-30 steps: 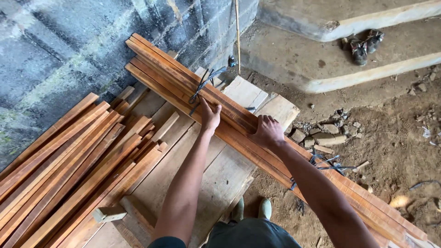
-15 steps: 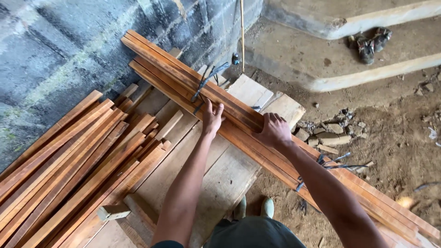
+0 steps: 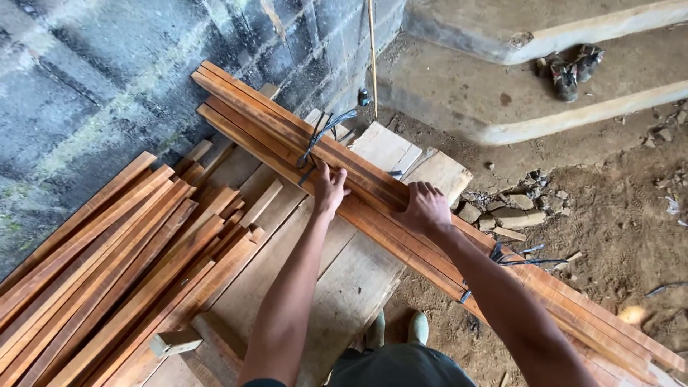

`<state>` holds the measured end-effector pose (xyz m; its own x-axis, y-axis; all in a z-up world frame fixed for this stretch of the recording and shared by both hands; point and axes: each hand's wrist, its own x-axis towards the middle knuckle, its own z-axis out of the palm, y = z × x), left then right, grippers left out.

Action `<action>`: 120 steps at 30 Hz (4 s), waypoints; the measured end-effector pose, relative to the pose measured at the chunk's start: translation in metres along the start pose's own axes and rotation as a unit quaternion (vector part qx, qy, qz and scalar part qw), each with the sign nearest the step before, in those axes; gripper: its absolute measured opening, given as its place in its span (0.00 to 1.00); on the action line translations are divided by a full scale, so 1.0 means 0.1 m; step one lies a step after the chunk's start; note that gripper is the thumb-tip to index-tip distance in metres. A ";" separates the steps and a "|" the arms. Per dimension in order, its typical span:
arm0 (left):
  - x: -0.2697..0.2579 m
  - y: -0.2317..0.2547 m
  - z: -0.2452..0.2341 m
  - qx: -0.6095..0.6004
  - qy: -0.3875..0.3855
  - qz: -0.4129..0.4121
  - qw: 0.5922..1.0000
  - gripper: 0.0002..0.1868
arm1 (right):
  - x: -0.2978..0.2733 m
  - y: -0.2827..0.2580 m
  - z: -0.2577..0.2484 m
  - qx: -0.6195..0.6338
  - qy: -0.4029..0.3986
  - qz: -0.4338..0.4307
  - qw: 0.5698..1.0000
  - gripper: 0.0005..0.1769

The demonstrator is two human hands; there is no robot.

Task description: Bundling thin wood strips together with black plastic straps in a workshop.

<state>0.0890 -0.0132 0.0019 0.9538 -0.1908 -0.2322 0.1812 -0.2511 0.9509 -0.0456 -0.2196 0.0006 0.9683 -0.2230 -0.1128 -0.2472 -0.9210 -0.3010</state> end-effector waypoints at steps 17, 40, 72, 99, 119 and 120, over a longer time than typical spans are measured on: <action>-0.08 0.24 0.11 0.386 0.042 0.334 0.859 0.31 | -0.18 0.14 -0.02 -0.012 -0.002 -0.019 1.000 0.54; 0.07 -0.02 0.09 0.418 -0.097 0.257 0.866 0.36 | -0.03 0.21 0.10 -0.015 -0.074 0.004 0.997 0.47; -0.89 0.26 -0.70 0.425 0.004 0.348 0.836 0.31 | -0.75 -0.83 -0.58 0.080 0.169 -0.093 0.978 0.44; -4.65 -0.83 -2.94 0.420 0.147 0.103 0.889 0.34 | -2.68 -2.86 0.45 0.187 0.092 -0.302 0.930 0.42; -6.49 -1.88 -5.44 0.383 0.220 0.025 0.897 0.33 | -3.98 -5.28 1.30 0.225 0.118 -0.336 0.907 0.43; -6.56 -1.87 -5.53 0.384 0.224 0.021 0.896 0.33 | -4.03 -5.37 1.30 0.228 0.115 -0.340 0.905 0.43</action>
<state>-0.4378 0.6833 0.0897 0.9875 0.1409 0.0701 0.0880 -0.8639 0.4959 -0.3082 0.4070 0.0845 0.8716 0.2369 0.4292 0.4697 -0.6544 -0.5926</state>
